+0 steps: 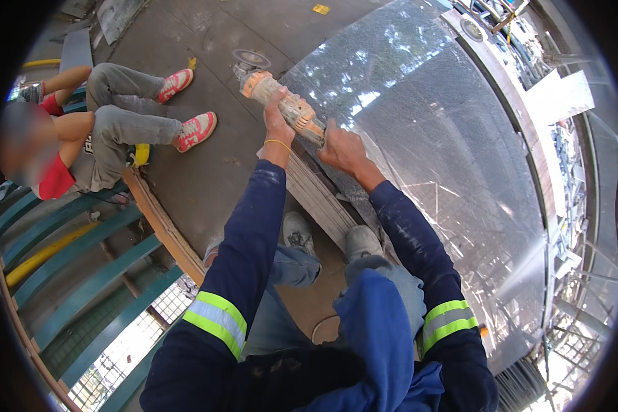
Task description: The person uses a handheld power tool to cut a large stone slab resting on wooden supports. The person moves the tool along the slab's surface, generating dust as the cut progresses.
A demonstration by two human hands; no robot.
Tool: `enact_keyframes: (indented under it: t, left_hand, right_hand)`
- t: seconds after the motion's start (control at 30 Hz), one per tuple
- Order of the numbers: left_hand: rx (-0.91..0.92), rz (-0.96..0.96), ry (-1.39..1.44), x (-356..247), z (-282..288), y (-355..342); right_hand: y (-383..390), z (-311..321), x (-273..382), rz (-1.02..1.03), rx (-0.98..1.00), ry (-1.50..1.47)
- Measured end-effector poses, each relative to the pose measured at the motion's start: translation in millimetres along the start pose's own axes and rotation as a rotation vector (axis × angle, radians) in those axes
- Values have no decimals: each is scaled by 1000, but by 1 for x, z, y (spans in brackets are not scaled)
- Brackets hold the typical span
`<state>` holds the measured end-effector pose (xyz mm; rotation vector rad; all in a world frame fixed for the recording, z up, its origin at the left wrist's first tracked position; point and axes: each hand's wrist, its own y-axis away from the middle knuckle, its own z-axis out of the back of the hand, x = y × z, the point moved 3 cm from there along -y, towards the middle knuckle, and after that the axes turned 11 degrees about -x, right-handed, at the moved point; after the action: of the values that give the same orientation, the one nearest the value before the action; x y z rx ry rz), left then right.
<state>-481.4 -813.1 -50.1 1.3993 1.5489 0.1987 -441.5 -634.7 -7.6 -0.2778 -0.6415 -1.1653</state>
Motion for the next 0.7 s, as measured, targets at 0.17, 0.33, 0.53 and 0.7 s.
enact_keyframes:
  t: [0.17,0.33,0.53,0.7]
  left_hand:
    - [-22,-147,-160,7,14,-33]
    - [-55,-154,-182,55,13,-22]
    - [-95,-171,-280,56,16,-28]
    - [-74,-169,-324,50,8,-37]
  right_hand:
    - [-9,-31,1,92,-183,35]
    - [0,-56,-42,-10,-162,-61]
    - [0,-64,-46,-71,-130,-176]
    - [-9,-68,-46,-93,-172,-260]
